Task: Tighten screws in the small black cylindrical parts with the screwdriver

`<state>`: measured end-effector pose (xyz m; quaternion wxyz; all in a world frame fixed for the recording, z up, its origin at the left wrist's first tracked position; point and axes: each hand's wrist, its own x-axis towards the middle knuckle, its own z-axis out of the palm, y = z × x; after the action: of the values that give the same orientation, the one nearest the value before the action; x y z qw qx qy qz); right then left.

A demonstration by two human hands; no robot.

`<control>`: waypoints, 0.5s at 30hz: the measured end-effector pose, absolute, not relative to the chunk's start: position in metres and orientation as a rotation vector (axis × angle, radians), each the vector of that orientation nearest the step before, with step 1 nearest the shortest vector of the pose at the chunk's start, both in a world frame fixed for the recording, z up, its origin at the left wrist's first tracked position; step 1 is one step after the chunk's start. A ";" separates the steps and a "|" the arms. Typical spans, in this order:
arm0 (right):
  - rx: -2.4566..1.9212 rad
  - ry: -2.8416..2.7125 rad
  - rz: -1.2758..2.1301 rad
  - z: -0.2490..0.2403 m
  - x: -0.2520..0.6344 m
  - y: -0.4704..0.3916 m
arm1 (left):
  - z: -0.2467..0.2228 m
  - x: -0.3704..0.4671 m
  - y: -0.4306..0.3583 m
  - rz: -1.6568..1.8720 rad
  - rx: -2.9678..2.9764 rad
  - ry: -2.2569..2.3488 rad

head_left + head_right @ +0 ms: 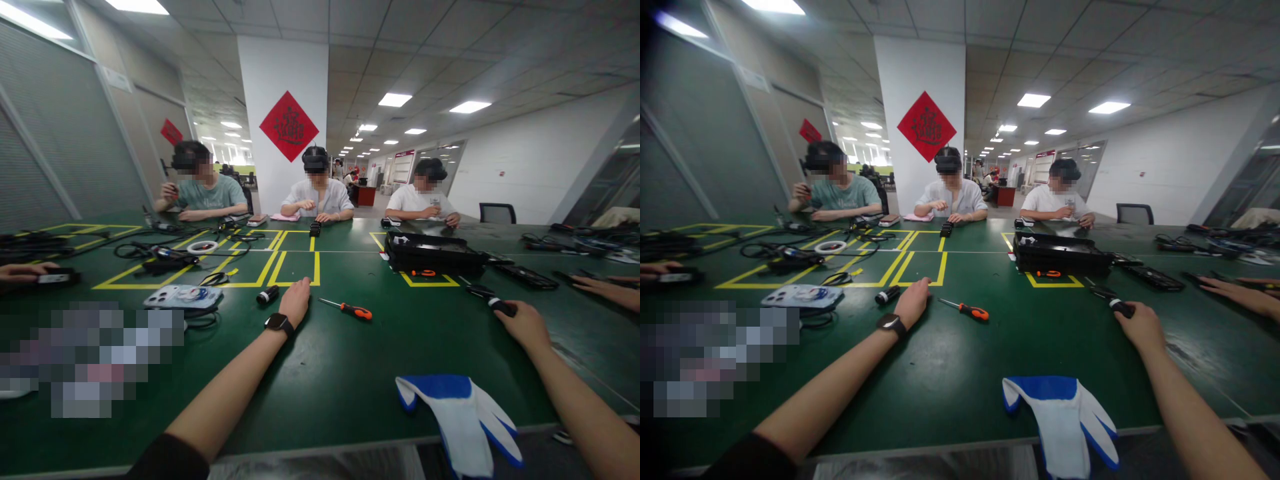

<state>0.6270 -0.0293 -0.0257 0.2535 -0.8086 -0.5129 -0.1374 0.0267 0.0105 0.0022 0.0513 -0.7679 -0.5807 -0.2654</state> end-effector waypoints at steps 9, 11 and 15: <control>-2.197 -1.347 -0.364 -0.025 0.626 -0.030 | -0.003 0.022 0.015 -1.005 -2.384 -1.715; -2.175 -1.307 -0.361 -0.023 0.622 -0.031 | -0.004 0.021 0.014 -1.070 -2.374 -1.722; -2.104 -1.193 -0.425 -0.018 0.614 -0.036 | -0.005 0.018 0.013 -1.266 -2.296 -1.805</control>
<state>0.6145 -0.0364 -0.0182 0.3364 -0.8069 -0.4574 -0.1629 0.0176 0.0132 -0.0053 -0.0208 -0.7211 -0.5669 -0.3977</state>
